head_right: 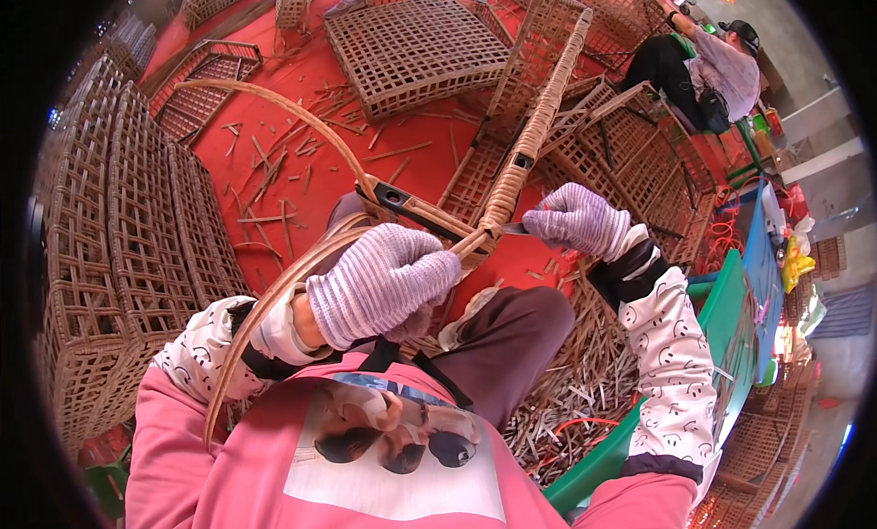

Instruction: The recorder is weaving and securing bamboo strips to a furniture frame using hands, pliers, and a staple gun.

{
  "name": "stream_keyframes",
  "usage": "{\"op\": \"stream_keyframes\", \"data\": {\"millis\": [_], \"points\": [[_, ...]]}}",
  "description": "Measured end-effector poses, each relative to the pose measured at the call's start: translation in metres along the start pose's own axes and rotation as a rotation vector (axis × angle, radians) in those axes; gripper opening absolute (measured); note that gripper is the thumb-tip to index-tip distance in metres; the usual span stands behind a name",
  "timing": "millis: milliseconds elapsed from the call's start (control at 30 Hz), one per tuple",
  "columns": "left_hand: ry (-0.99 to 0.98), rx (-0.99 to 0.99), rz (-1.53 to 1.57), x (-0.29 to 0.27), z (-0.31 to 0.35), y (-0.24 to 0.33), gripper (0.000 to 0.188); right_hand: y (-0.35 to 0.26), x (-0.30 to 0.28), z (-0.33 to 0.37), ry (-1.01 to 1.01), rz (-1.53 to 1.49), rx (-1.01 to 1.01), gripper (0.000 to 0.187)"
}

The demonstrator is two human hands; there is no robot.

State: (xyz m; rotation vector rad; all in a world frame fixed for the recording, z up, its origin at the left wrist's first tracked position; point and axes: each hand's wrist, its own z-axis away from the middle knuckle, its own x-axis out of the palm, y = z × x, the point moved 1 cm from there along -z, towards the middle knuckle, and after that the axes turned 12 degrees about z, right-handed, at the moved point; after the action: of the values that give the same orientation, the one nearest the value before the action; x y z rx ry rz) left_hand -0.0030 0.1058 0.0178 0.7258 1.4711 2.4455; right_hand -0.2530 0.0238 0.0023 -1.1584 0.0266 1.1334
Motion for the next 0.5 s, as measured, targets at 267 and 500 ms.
{"op": "stream_keyframes", "data": {"millis": [267,500], "points": [[-0.030,-0.018,-0.084,0.004,-0.004,0.006,0.031,0.006,0.001,0.000,0.041,0.020,-0.046,0.036],[-0.056,-0.060,0.041,-0.004,-0.010,0.006,0.031,-0.006,0.000,0.002,0.063,0.062,-0.003,0.038]]}}
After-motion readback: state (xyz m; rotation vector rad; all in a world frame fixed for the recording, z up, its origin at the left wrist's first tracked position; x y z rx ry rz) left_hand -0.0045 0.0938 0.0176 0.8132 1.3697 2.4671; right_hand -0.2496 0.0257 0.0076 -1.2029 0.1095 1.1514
